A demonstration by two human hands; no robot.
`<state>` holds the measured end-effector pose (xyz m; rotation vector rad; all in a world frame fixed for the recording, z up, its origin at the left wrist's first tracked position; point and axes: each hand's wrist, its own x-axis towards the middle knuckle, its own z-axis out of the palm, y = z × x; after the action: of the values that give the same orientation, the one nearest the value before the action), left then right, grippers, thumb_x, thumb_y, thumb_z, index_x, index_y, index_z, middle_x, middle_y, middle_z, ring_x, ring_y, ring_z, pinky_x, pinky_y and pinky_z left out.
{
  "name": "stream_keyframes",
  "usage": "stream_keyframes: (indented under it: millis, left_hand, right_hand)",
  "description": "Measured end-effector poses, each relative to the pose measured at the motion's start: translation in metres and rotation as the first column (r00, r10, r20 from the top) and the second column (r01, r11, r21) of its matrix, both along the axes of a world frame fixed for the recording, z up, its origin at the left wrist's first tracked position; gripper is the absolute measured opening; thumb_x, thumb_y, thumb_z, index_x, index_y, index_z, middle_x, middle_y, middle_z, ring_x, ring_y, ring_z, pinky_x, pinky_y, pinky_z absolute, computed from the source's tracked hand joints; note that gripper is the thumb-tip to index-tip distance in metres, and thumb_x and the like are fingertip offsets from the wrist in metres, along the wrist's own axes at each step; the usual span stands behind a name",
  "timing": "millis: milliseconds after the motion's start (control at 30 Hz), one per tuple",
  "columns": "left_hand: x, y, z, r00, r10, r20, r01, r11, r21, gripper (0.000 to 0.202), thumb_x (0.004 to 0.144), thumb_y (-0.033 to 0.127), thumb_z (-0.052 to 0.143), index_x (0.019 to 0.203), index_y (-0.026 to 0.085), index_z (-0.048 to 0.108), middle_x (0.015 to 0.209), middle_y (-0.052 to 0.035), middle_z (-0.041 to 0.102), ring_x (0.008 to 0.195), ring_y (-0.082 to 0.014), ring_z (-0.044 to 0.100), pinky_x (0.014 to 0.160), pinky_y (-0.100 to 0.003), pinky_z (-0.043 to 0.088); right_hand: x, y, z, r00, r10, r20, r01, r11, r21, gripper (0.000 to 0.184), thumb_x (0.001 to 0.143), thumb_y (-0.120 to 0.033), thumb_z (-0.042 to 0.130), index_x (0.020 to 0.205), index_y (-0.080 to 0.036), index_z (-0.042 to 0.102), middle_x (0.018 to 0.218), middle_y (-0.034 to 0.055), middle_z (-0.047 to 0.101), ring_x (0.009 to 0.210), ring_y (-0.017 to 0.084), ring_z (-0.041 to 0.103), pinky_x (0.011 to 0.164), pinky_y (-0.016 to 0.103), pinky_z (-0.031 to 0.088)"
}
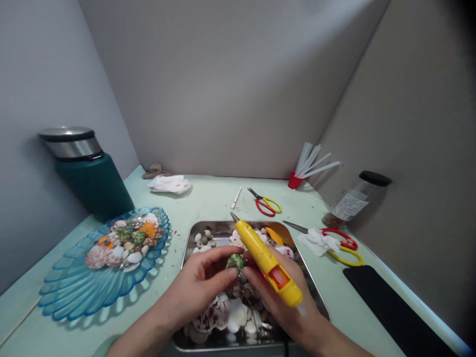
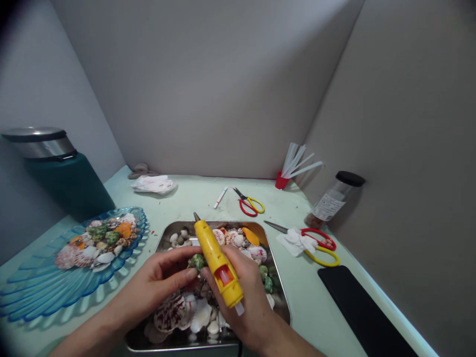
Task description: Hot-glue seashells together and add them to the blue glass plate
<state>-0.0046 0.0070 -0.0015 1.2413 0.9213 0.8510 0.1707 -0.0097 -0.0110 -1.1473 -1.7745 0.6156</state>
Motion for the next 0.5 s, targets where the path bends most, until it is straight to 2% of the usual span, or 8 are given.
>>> stream_keyframes:
  millis: [100, 267, 367, 500]
  left_hand:
    - [0.0009, 0.0004, 0.0003, 1.000, -0.006, 0.020, 0.006, 1.000, -0.007, 0.032, 0.075, 0.024, 0.066, 0.107, 0.021, 0.066, 0.081, -0.0013, 0.066, 0.072, -0.0138, 0.056, 0.065, -0.023, 0.047]
    - [0.0011, -0.0003, -0.0003, 0.995, -0.027, 0.091, 0.028, 1.000, -0.009, 0.026, 0.075, 0.023, 0.066, 0.102, 0.021, 0.065, 0.086, -0.0012, 0.064, 0.072, -0.0124, 0.055, 0.064, -0.022, 0.047]
    - [0.0010, -0.0009, 0.0001, 0.994, -0.031, 0.101, 0.032, 0.999, -0.013, 0.028, 0.073, 0.022, 0.068, 0.101, 0.019, 0.064, 0.080, -0.0002, 0.063, 0.066, -0.0110, 0.053, 0.062, -0.022, 0.046]
    - [0.0015, -0.0007, 0.0018, 0.996, -0.011, 0.086, 0.012, 1.000, -0.014, 0.034, 0.070, 0.022, 0.071, 0.103, 0.017, 0.063, 0.082, -0.0015, 0.063, 0.066, -0.0119, 0.054, 0.064, -0.024, 0.046]
  right_hand:
    - [-0.0004, -0.0001, 0.0007, 1.000, 0.008, -0.006, -0.008, 1.000, 0.001, 0.015, 0.082, -0.022, 0.060, 0.096, -0.022, 0.059, 0.089, 0.0019, 0.065, 0.081, 0.019, 0.063, 0.068, 0.027, 0.049]
    - [0.0015, -0.0015, -0.0004, 1.000, 0.007, 0.002, -0.007, 1.000, 0.009, 0.018, 0.082, -0.020, 0.060, 0.099, -0.023, 0.059, 0.092, 0.0012, 0.066, 0.083, 0.018, 0.063, 0.070, 0.026, 0.049]
    - [0.0020, -0.0010, -0.0022, 1.000, -0.004, 0.001, 0.004, 1.000, 0.028, 0.016, 0.082, -0.020, 0.060, 0.098, -0.023, 0.059, 0.092, 0.0015, 0.066, 0.083, 0.019, 0.063, 0.069, 0.026, 0.049]
    - [0.0010, 0.0005, -0.0020, 1.000, -0.018, -0.006, 0.018, 1.000, 0.025, 0.013, 0.081, -0.023, 0.061, 0.094, -0.022, 0.059, 0.088, 0.0019, 0.066, 0.081, 0.019, 0.063, 0.068, 0.026, 0.050]
